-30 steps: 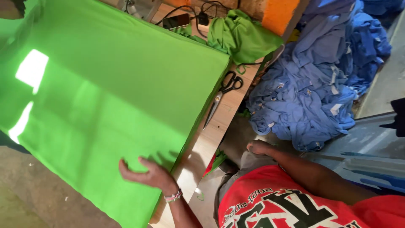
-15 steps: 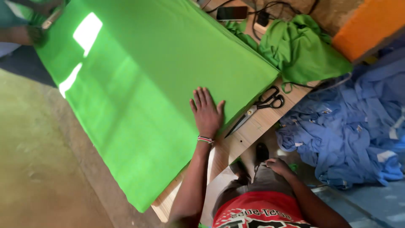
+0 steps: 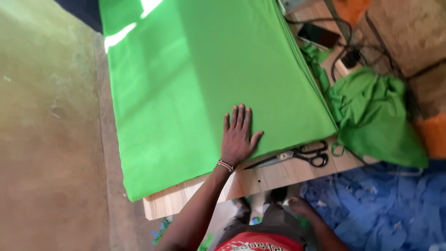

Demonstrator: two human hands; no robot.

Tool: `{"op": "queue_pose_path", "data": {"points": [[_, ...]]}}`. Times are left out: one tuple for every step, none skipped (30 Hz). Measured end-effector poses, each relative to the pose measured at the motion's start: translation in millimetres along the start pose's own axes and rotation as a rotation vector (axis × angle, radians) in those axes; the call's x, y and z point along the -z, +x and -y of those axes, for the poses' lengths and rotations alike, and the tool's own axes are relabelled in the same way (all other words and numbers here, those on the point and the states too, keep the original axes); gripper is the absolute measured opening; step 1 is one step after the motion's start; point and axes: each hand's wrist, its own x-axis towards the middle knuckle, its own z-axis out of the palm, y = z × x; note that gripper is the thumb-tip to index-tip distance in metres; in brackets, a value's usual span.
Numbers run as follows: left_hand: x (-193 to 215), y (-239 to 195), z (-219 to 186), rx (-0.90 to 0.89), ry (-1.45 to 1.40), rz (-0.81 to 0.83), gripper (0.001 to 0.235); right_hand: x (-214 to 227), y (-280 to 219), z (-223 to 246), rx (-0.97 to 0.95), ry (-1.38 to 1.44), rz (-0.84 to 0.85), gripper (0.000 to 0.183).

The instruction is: Layering and aligning multiple sheets of green fabric on a cutting table for bulk production

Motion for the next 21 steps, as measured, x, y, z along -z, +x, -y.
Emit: {"op": "queue_pose_path", "data": {"points": [[-2.3,2.3,0.0,0.031,-0.002,-0.027,0.081,7.1,21.7,-2.6,0.016,-0.037,-0.007,0.027],[-3.3,2.5,0.7,0.006,0.003,-0.042,0.081,12.6,42.2,-5.1,0.108,0.097,0.091,0.024],[-3.5,-0.7,2.2,-0.010,0.010,-0.058,0.082,19.8,62.5,-8.1,0.198,0.220,0.197,0.027],[-7.2,-2.2,-0.6,0.032,0.009,-0.087,0.082,33.6,64.8,-4.7,0.212,0.171,0.199,0.027],[-8.7,-2.1,1.4,0.029,-0.013,-0.048,0.083,42.5,71.6,6.8,0.211,0.203,0.236,0.026],[-9.6,-1.7,4.1,0.025,-0.037,-0.010,0.084,50.7,77.7,18.8,0.209,0.235,0.273,0.026],[-13.1,-3.2,7.9,0.049,-0.039,-0.034,0.084,56.4,79.5,27.6,0.220,0.202,0.270,0.026],[-16.8,-4.0,12.1,0.037,-0.141,-0.096,0.070,62.0,81.5,36.9,0.193,0.285,0.316,0.025],[-21.4,-6.1,15.8,0.015,-0.243,-0.155,0.057,62.7,81.2,42.5,0.161,0.377,0.361,0.024],[-20.2,-13.7,11.9,0.031,-0.245,-0.175,0.057,70.8,77.9,42.1,0.168,0.352,0.357,0.024],[-17.3,-21.2,14.2,0.127,-0.501,-0.286,0.053,71.4,78.4,49.3,0.195,0.422,0.378,0.026],[-14.8,-27.5,17.1,0.218,-0.758,-0.399,0.049,72.3,79.6,57.4,0.222,0.492,0.401,0.030],[-3.6,-42.2,33.6,0.221,-0.759,-0.414,0.049,71.0,76.1,63.7,0.228,0.479,0.399,0.030],[6.9,-56.0,50.1,0.221,-0.679,-0.528,0.047,70.5,73.5,70.7,0.209,0.515,0.317,0.031],[16.7,-72.5,65.7,0.217,-0.599,-0.630,0.046,62.9,67.1,72.0,0.183,0.563,0.235,0.032],[21.4,-88.8,93.5,0.216,-0.601,-0.633,0.046,54.7,62.6,75.8,0.185,0.560,0.232,0.032],[25.8,-109.8,119.6,0.322,-0.473,-0.700,0.050,43.4,54.7,74.6,0.161,0.632,0.186,0.033],[30.0,-130.7,145.5,0.426,-0.343,-0.763,0.054,32.7,46.9,73.5,0.136,0.703,0.138,0.034],[33.6,-153.7,160.1,0.427,-0.349,-0.762,0.054,15.8,35.5,66.1,0.134,0.703,0.133,0.034],[36.8,-175.8,174.5,0.679,-0.179,-0.635,0.058,-0.1,24.4,59.0,0.240,0.493,0.113,0.015],[41.5,-192.8,192.6,0.913,-0.002,-0.500,0.064,-17.4,18.3,59.3,0.350,0.286,0.092,0.016]]}}
